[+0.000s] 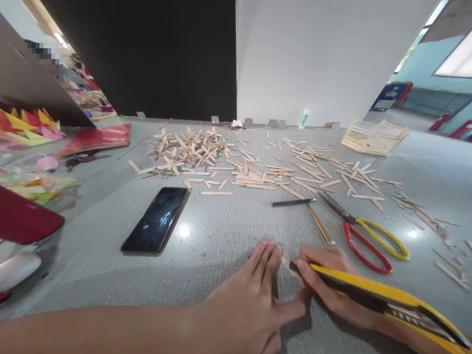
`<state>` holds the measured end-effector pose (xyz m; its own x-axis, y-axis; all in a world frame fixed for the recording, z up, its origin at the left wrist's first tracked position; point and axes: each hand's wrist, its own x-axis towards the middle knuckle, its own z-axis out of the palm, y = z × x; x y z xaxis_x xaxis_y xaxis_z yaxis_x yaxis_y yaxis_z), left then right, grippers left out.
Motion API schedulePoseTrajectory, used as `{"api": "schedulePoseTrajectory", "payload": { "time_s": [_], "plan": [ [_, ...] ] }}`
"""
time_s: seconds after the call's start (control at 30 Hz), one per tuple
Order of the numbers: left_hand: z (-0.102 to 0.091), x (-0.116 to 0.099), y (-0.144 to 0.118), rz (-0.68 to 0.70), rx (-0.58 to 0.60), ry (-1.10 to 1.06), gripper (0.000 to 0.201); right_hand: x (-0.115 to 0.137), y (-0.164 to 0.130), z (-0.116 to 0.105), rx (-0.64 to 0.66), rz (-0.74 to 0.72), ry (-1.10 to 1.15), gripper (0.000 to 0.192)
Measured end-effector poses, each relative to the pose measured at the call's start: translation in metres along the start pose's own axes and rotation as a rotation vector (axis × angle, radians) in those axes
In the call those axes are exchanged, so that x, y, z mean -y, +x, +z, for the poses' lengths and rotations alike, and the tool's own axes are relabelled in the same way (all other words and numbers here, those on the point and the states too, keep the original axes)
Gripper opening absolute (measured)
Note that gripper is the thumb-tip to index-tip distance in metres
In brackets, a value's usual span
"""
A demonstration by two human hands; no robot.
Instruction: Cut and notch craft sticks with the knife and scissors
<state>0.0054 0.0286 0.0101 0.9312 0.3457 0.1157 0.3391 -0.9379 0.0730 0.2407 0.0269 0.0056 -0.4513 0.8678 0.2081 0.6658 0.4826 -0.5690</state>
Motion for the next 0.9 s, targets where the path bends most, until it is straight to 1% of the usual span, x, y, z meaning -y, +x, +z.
{"api": "schedulePoseTrajectory", "payload": {
  "time_s": [0.13,0.3,0.47,0.53,0.6,0.67,0.7,0.73,0.83,0.9],
  "plan": [
    [-0.002,0.000,0.000,-0.006,0.032,-0.009,0.052,0.001,0.000,-0.002,0.010,0.004,0.000,0.042],
    [-0.001,0.001,0.000,-0.007,0.039,-0.025,0.057,0.000,0.001,-0.003,0.002,0.007,-0.002,0.044],
    [0.000,0.003,0.000,0.014,0.037,-0.001,0.062,-0.002,-0.003,-0.002,-0.029,-0.022,-0.003,0.041],
    [0.000,0.002,-0.001,0.015,0.029,0.031,0.066,-0.001,-0.004,-0.003,-0.066,-0.039,-0.012,0.041],
    [0.000,0.001,-0.002,0.008,0.030,0.083,0.071,-0.001,-0.003,-0.004,-0.129,-0.045,-0.047,0.034],
    [0.001,-0.001,-0.003,0.008,0.028,0.155,0.072,-0.004,-0.001,-0.006,-0.187,-0.058,-0.107,0.021],
    [0.001,-0.002,-0.004,0.007,0.014,0.199,0.071,-0.007,-0.001,-0.007,-0.204,-0.076,-0.146,0.014],
    [0.002,-0.003,-0.004,0.008,-0.011,0.244,0.068,-0.010,-0.001,-0.009,-0.216,-0.107,-0.193,0.011],
    [0.004,-0.005,-0.004,-0.009,-0.135,0.340,0.050,-0.024,-0.004,-0.017,-0.224,-0.231,-0.373,0.021],
    [0.003,-0.003,-0.002,-0.060,-0.187,0.302,0.036,-0.031,-0.005,-0.024,-0.218,-0.291,-0.498,0.031]
  ]
}}
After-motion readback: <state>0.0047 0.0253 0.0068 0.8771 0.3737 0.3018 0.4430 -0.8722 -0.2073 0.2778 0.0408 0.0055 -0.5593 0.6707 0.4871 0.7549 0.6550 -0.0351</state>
